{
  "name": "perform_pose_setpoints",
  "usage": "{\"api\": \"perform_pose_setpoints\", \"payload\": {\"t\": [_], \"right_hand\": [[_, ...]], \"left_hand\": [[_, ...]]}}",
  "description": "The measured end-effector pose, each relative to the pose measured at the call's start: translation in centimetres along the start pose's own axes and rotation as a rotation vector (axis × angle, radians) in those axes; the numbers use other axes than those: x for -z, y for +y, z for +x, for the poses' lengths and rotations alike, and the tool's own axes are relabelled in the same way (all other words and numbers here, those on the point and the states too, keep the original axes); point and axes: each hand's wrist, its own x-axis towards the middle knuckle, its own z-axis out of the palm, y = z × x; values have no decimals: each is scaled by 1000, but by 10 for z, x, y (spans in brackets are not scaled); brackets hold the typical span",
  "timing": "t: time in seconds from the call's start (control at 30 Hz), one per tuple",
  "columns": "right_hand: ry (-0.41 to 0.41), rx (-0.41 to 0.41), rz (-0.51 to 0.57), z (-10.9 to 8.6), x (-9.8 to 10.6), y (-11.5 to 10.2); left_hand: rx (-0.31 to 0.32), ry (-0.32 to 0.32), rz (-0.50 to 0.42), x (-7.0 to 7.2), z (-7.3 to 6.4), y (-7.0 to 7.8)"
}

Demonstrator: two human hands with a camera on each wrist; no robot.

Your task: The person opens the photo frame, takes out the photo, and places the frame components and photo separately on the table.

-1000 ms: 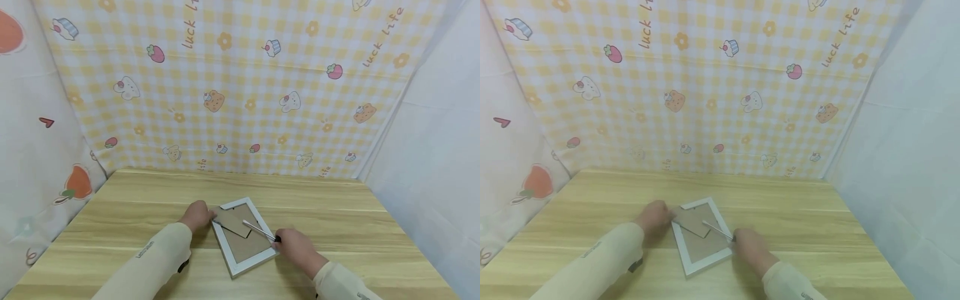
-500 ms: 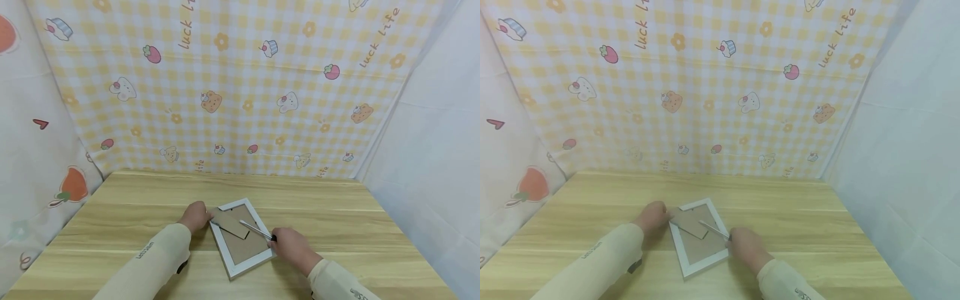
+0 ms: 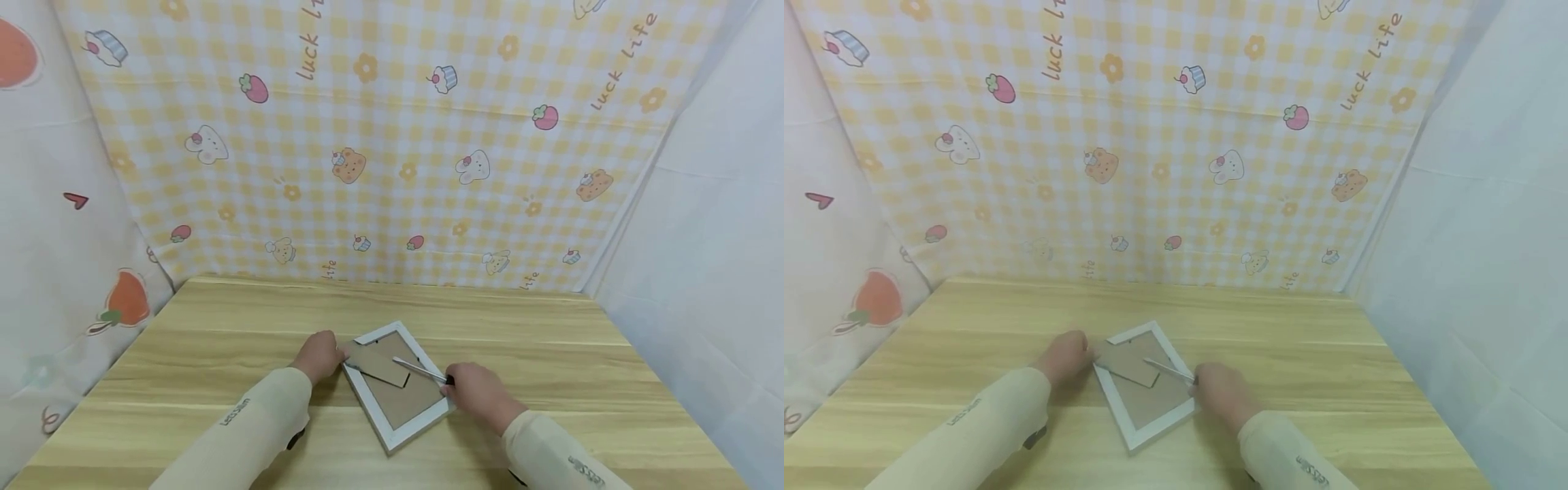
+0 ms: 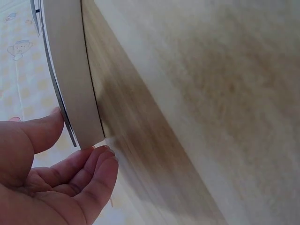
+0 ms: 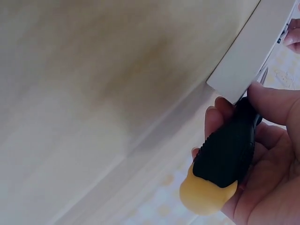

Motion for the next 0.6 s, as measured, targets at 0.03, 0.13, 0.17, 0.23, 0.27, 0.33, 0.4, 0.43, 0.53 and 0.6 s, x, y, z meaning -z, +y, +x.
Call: {"api": "perform_pose_setpoints", "payload": {"t": [0.03,0.13,0.17,0.23,0.27,0.33,0.4,0.43,0.53,0.6], "right_hand": [[-7,-3,-1,1,0,1],[-21,-9,-14,4,2,2],[-24,-11,-19,5,2,2],[-27,-12,-28,6,3,2],[-29,-10,-29,7,4,1],[-30,-4,-35,8,4,1],[-34,0,-41,10,5,2],[-38,0,-44,10,6,2],[-44,2,-47,12,7,3],[-50,2,-47,13,7,4]], "left_hand": [[2,-2,8,0,0,-1],[3,-8,23,-1,-2,-1],[2,-7,28,-2,-2,-2],[-2,-7,37,-3,-3,-3],[-3,-5,41,-3,-3,-4],[-10,2,51,-3,-5,-4],[-21,9,64,-2,-9,-4],[-22,8,67,-2,-11,-3],[-25,4,63,0,-17,-1],[-32,3,72,1,-20,0]]}}
